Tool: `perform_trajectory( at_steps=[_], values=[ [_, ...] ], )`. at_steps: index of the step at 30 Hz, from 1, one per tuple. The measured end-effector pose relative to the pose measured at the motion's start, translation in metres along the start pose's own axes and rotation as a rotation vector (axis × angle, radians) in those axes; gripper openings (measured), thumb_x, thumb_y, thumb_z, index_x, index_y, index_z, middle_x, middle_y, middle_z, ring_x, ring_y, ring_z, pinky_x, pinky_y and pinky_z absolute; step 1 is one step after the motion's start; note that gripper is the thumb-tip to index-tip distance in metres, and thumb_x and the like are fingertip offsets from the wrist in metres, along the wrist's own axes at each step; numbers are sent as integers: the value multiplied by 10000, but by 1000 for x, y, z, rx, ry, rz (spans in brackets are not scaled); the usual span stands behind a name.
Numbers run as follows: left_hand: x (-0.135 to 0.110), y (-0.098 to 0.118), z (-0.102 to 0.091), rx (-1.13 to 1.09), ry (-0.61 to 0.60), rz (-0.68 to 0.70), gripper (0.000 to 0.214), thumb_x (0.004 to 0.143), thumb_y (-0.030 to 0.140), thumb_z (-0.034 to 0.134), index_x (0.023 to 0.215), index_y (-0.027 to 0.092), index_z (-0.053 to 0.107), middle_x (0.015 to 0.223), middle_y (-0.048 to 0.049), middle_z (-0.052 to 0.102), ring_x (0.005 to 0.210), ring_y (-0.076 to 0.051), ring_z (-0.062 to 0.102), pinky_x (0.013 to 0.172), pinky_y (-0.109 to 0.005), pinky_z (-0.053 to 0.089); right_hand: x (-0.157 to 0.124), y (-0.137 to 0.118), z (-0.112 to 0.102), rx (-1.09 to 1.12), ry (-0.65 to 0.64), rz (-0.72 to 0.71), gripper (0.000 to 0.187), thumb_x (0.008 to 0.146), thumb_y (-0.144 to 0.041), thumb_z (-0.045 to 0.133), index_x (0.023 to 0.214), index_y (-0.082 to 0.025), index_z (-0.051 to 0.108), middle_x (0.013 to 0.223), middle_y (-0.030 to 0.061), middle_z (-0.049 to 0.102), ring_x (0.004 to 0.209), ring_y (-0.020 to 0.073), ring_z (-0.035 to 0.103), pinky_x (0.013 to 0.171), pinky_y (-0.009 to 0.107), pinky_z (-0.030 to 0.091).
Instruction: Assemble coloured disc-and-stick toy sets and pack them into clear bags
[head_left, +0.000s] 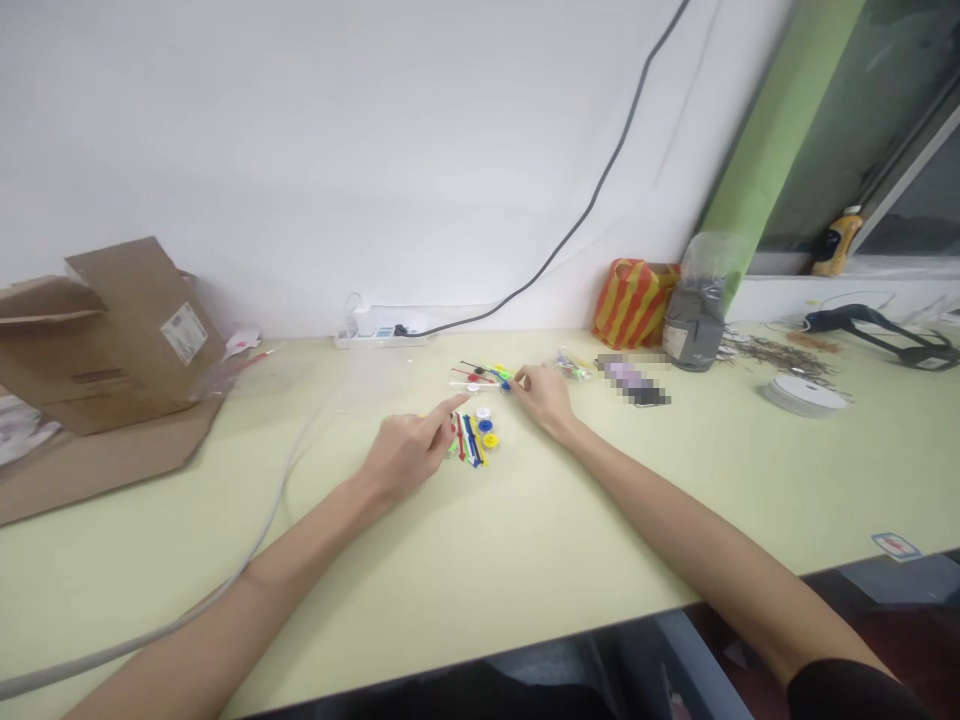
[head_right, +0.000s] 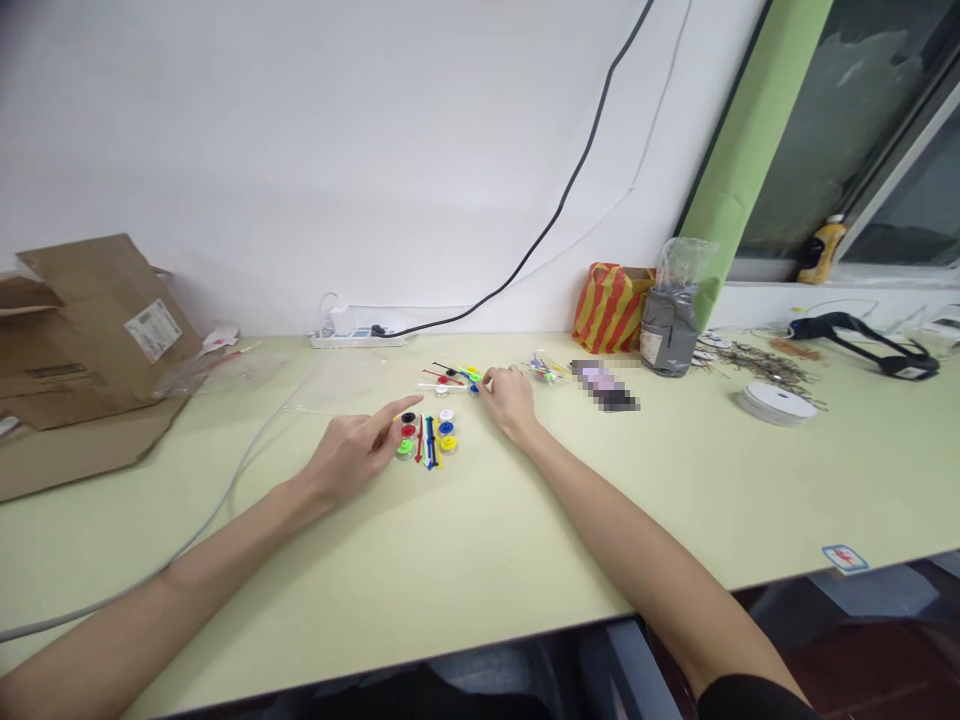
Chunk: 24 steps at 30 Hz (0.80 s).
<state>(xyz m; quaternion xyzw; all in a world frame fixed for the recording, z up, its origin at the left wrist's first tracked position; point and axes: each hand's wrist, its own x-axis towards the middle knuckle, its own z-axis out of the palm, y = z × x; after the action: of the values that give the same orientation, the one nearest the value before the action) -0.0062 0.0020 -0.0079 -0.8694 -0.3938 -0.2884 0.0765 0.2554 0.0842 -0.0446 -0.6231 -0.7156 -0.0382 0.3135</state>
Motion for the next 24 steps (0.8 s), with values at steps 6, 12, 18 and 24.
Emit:
perform_trajectory(
  at_steps=[6, 12, 18, 24],
  values=[
    [6, -54, -1, 106, 130, -272, 354, 960, 248, 389, 1173, 203, 669, 864, -36, 720, 780, -176, 672, 733, -278, 478, -4, 4, -2, 109, 89, 17, 182, 956, -206, 487, 940, -199, 669, 820, 62, 700, 890, 240, 573, 799, 324, 360],
    [-6, -120, 13, 243, -230, -456, 516, 1010, 392, 309, 1449, 198, 499, 1507, -173, 468, 1400, -333, 434, 1121, -507, 368, -7, 3, -1, 144, 108, -13, 171, 939, -205, 485, 922, -201, 655, 811, 56, 692, 886, 242, 574, 811, 328, 362],
    [-11, -131, 19, 238, -348, -458, 549, 1038, 457, 222, 1404, 169, 514, 1529, -188, 449, 1466, -313, 357, 1147, -537, 324, -8, 3, -1, 160, 91, -34, 173, 927, -200, 483, 902, -201, 654, 794, 56, 691, 860, 243, 570, 816, 336, 361],
    [-10, -129, 20, 240, -327, -474, 512, 1032, 401, 258, 1360, 132, 546, 1518, -187, 471, 1476, -310, 349, 1163, -575, 298, -9, 1, -2, 189, 102, -31, 169, 914, -212, 492, 886, -198, 658, 770, 53, 680, 839, 239, 567, 824, 342, 367]
  ],
)
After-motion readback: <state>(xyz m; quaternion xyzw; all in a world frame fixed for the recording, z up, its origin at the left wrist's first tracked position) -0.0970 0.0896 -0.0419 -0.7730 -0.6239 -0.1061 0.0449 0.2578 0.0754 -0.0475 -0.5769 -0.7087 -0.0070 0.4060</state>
